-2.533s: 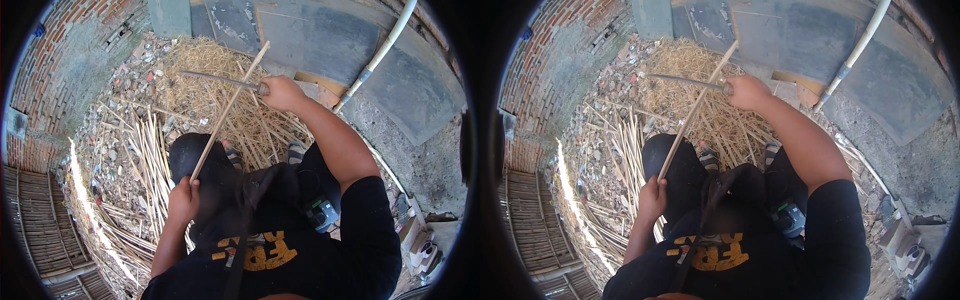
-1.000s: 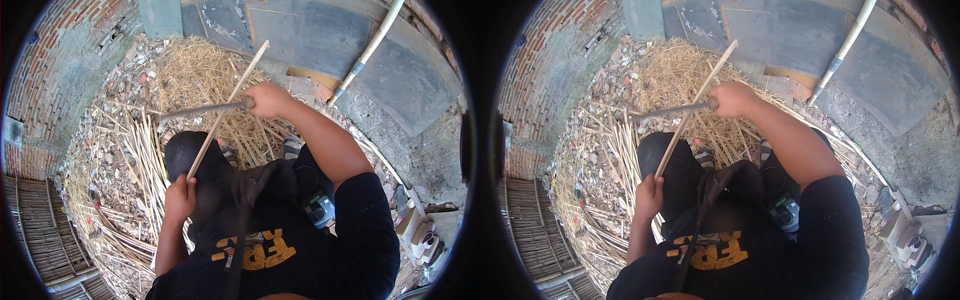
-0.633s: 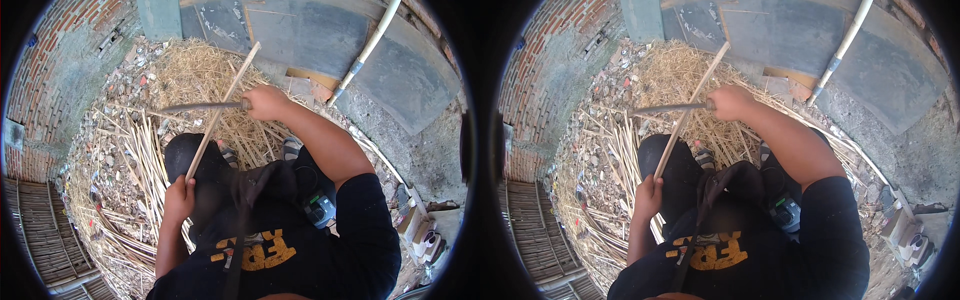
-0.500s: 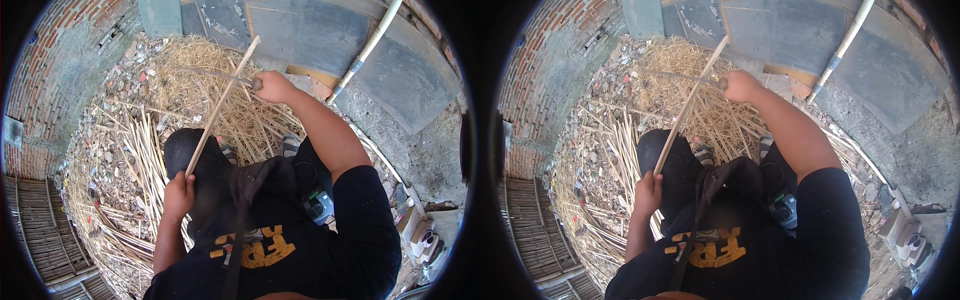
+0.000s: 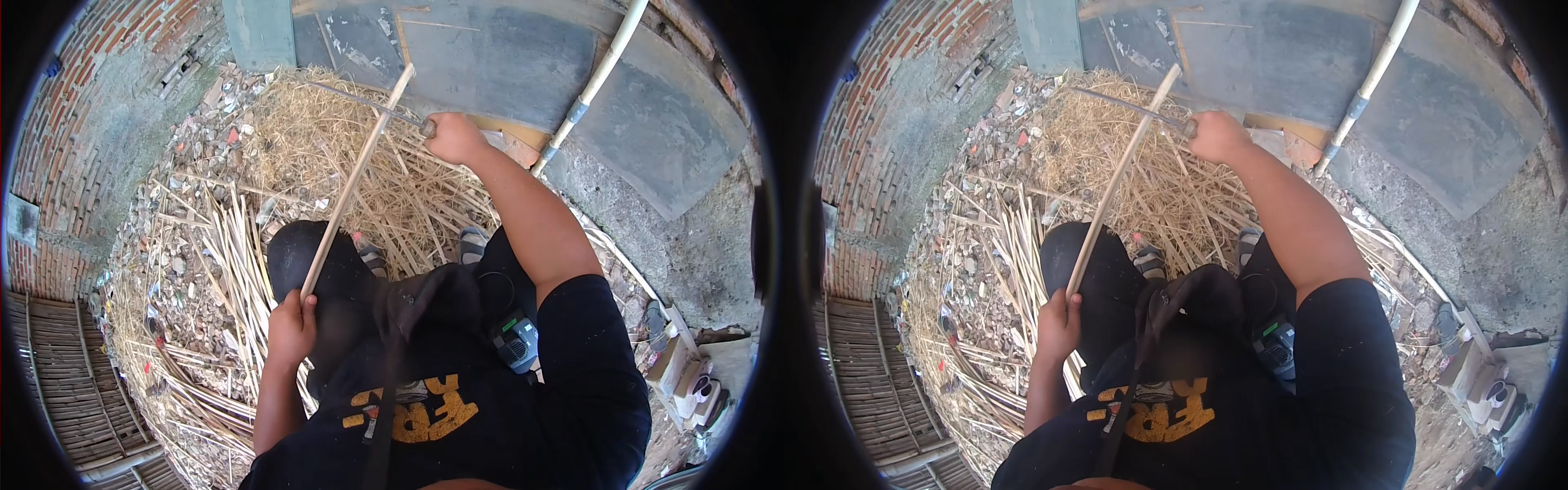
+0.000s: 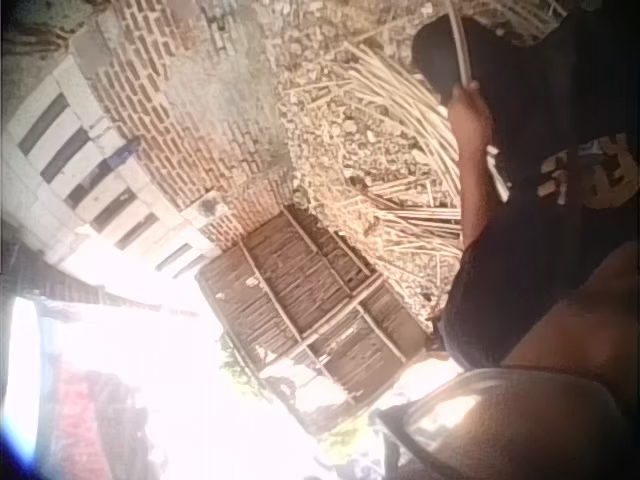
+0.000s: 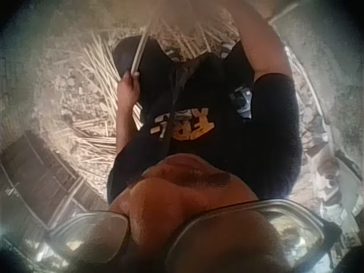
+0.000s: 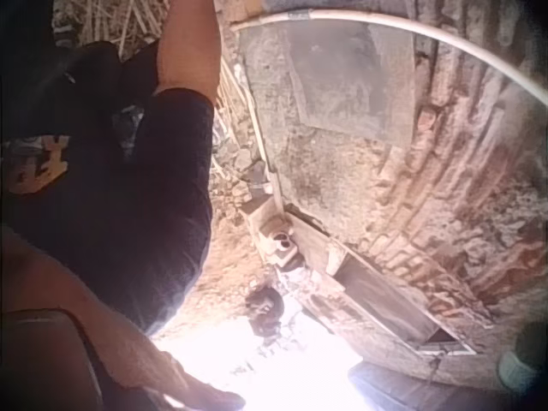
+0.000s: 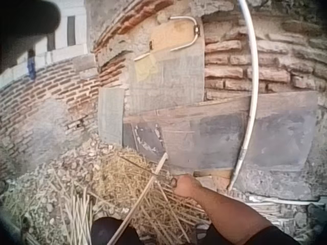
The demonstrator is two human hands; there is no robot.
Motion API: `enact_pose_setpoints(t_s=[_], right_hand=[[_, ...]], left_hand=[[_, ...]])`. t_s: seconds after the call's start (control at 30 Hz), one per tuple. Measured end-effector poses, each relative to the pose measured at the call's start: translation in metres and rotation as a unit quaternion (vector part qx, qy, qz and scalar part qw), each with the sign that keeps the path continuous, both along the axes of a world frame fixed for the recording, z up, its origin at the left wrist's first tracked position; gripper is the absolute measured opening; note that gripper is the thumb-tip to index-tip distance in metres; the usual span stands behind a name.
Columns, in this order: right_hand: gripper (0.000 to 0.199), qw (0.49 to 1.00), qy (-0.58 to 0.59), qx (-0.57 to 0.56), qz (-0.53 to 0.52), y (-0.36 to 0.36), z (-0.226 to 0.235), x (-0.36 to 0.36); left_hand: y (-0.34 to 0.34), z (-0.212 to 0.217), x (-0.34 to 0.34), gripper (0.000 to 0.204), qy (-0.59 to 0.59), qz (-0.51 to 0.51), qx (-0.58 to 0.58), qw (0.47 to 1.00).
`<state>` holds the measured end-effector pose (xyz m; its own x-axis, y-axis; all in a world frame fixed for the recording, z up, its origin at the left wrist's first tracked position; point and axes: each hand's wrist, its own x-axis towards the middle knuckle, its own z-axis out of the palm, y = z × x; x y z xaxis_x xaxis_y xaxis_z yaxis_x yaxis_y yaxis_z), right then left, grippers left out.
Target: The person strips layers from a bamboo stick using a blade.
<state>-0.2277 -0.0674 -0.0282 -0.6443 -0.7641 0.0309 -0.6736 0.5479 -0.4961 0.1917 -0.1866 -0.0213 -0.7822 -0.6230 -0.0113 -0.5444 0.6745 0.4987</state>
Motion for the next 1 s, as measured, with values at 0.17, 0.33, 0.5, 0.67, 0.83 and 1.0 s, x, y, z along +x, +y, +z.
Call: enact_pose_setpoints(t_s=[0.17, 0.33, 0.5, 0.67, 0.83, 1.0], right_hand=[[0.035, 0.999, 0.026, 0.029, -0.029, 0.009, 0.024, 0.008], [0.027, 0.990, 0.023, 0.103, 0.093, -0.002, 0.047, 0.062], [0.028, 0.991, 0.013, 0.097, 0.092, -0.007, 0.015, 0.017], [0.037, 0.995, 0.044, 0.093, 0.011, -0.003, 0.000, 0.000], [0.037, 0.982, 0.018, 0.131, 0.135, 0.001, 0.040, 0.066], [0.037, 0.982, 0.015, 0.115, 0.146, 0.003, 0.039, 0.051]], left_hand=[[-0.001, 0.002, 0.002, 0.027, 0.001, 0.000, 0.009, 1.000], [-0.001, 0.006, -0.001, 0.027, 0.008, -0.001, 0.036, 0.999], [-0.002, 0.007, -0.002, 0.027, -0.013, -0.023, 0.023, 0.999], [-0.007, 0.011, 0.000, 0.026, -0.033, -0.035, 0.003, 0.999], [-0.008, 0.010, -0.005, 0.030, -0.037, -0.030, 0.021, 0.999], [-0.010, 0.005, -0.003, 0.035, -0.015, -0.009, 0.060, 0.998]])
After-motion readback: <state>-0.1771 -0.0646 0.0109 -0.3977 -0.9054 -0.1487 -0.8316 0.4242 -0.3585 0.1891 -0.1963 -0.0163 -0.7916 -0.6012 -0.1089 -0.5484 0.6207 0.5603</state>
